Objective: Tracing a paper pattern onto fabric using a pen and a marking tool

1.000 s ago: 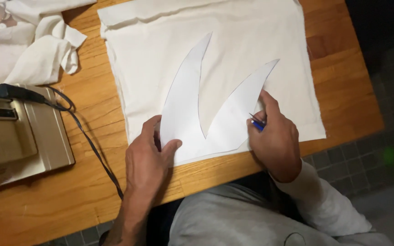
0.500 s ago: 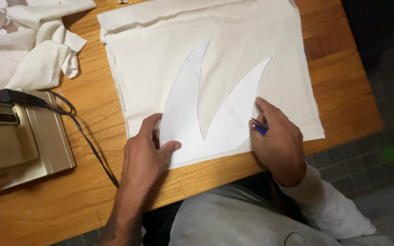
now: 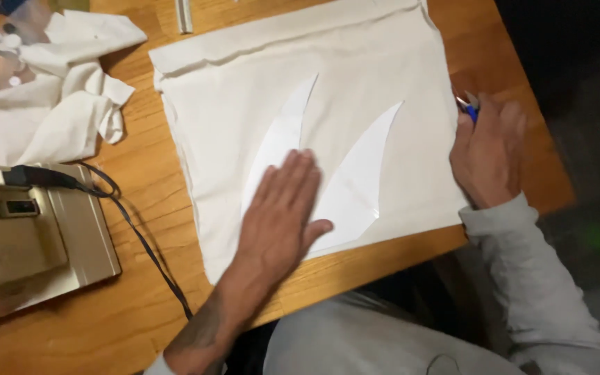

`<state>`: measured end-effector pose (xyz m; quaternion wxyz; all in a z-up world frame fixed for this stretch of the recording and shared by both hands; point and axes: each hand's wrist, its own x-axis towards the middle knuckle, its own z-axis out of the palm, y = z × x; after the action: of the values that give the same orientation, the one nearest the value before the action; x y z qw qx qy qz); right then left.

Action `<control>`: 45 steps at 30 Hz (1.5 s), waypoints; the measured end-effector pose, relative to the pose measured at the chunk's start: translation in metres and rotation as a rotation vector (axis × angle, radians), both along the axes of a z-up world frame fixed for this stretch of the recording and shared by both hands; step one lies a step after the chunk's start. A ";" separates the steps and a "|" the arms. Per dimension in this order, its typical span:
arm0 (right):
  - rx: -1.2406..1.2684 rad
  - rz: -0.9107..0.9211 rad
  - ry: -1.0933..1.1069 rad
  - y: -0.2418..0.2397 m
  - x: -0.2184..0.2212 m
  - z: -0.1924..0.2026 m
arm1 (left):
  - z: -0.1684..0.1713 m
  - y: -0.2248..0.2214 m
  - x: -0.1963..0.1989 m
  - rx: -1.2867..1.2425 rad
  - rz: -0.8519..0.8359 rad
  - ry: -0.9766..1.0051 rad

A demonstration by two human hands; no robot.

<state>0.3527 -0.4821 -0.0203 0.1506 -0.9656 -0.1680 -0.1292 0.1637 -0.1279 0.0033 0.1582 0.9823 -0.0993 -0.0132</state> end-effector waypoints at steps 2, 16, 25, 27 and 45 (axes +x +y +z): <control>-0.067 0.109 -0.161 0.006 0.005 0.002 | -0.017 -0.009 0.006 0.022 -0.175 -0.082; 0.109 0.681 -0.089 0.179 0.135 0.050 | -0.021 -0.008 0.009 -0.116 -0.246 -0.189; -0.069 0.870 0.026 0.314 0.209 -0.007 | -0.008 -0.005 0.009 -0.179 -0.212 -0.156; -0.067 0.900 -0.066 0.314 0.213 -0.022 | -0.008 -0.005 0.009 -0.172 -0.204 -0.148; 0.082 1.922 0.478 0.289 0.040 0.004 | -0.025 -0.009 0.006 -0.299 -0.159 -0.045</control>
<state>0.3929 -0.1936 -0.0160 0.2546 -0.4134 -0.8405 0.2403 0.1697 -0.1370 -0.0213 0.2986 0.9370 -0.1809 0.0111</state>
